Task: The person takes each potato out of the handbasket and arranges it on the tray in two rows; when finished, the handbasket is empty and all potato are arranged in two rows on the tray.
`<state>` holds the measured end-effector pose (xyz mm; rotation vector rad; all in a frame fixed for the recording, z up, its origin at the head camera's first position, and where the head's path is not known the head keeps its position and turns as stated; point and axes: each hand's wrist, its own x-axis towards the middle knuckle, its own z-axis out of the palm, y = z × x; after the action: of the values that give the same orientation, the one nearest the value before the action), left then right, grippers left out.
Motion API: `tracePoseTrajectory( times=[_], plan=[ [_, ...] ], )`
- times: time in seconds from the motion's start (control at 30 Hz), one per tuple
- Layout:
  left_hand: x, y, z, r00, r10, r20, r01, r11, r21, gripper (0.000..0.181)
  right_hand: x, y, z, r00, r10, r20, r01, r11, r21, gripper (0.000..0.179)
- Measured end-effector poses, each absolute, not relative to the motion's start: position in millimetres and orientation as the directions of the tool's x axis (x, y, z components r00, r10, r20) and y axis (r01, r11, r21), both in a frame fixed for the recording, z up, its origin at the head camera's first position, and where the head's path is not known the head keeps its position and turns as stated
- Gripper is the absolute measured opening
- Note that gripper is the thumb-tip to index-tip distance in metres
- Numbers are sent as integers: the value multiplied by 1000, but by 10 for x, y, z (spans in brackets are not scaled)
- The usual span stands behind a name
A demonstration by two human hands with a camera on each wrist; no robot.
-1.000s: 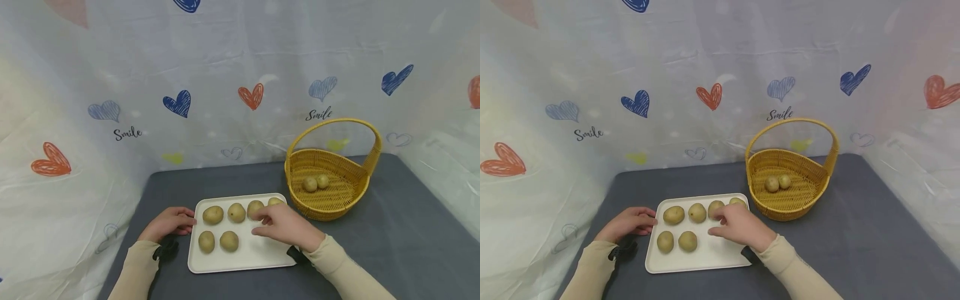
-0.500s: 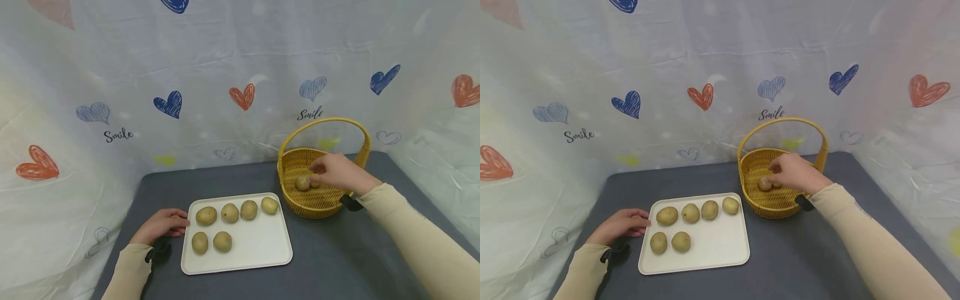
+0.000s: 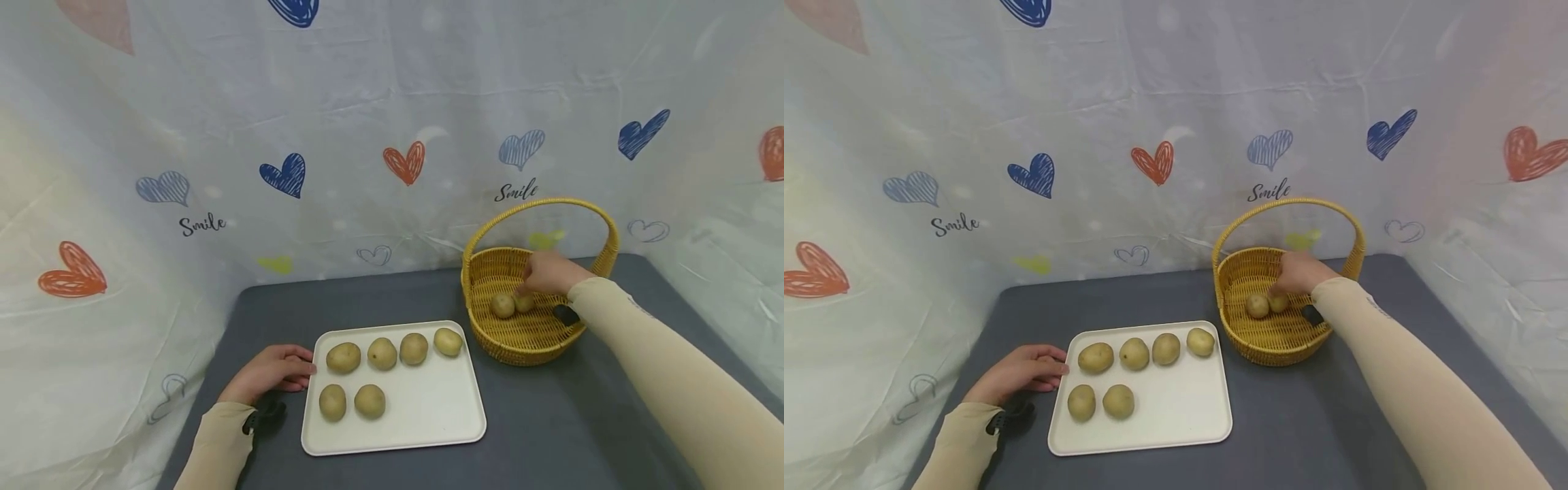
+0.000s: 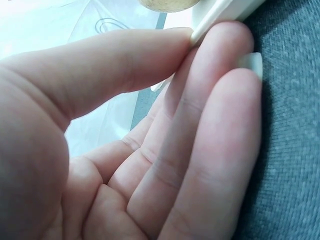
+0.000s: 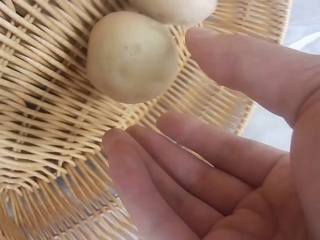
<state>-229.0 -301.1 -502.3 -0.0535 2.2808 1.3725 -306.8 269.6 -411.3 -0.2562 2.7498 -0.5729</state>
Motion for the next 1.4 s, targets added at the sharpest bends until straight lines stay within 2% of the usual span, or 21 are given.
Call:
tracePoseTrajectory(
  times=[0.13, 0.27, 0.4, 0.5, 0.53, 0.63, 0.7, 0.97, 1.2, 1.4],
  plan=[
    [-2298, -3010, -5035, -885, 209, -415, -269, 497, 825, 53, -3125, 2720, -4193, -921, -229, -314, -76, 899, -432, 51],
    [-2307, -3009, -5043, -885, 211, -415, -268, 499, 825, 52, -3179, 2750, -4261, -907, -247, -342, -79, 895, -439, 36],
    [-2309, -3009, -5043, -887, 201, -416, -271, 504, 820, 52, -3223, 2785, -4298, -890, -264, -373, -69, 885, -461, 30],
    [-2305, -3001, -5039, -887, 198, -417, -271, 507, 818, 52, -3213, 2817, -4283, -888, -267, -375, -73, 886, -459, 14],
    [-2305, -2998, -5038, -888, 198, -416, -271, 507, 818, 51, -3205, 2825, -4277, -887, -267, -377, -74, 887, -455, 17],
    [-2307, -2996, -5038, -888, 199, -415, -268, 509, 818, 51, -3169, 2834, -4258, -888, -271, -371, -85, 891, -446, 51],
    [-2306, -2995, -5039, -888, 200, -415, -268, 509, 818, 51, -3139, 2830, -4243, -888, -275, -368, -92, 891, -444, 56],
    [-2297, -3009, -5032, -887, 198, -416, -273, 502, 821, 51, -2928, 2809, -4083, -938, -273, -214, -146, 870, -472, 48],
    [-2300, -2991, -5009, -894, 208, -397, -251, 503, 827, 50, -2630, 2739, -3967, -946, -323, -15, -283, 852, -440, 43],
    [-2288, -2990, -5008, -896, 194, -399, -258, 504, 824, 47, -2249, 2462, -3972, -965, -259, 35, -236, 807, -542, 45]
  ],
)
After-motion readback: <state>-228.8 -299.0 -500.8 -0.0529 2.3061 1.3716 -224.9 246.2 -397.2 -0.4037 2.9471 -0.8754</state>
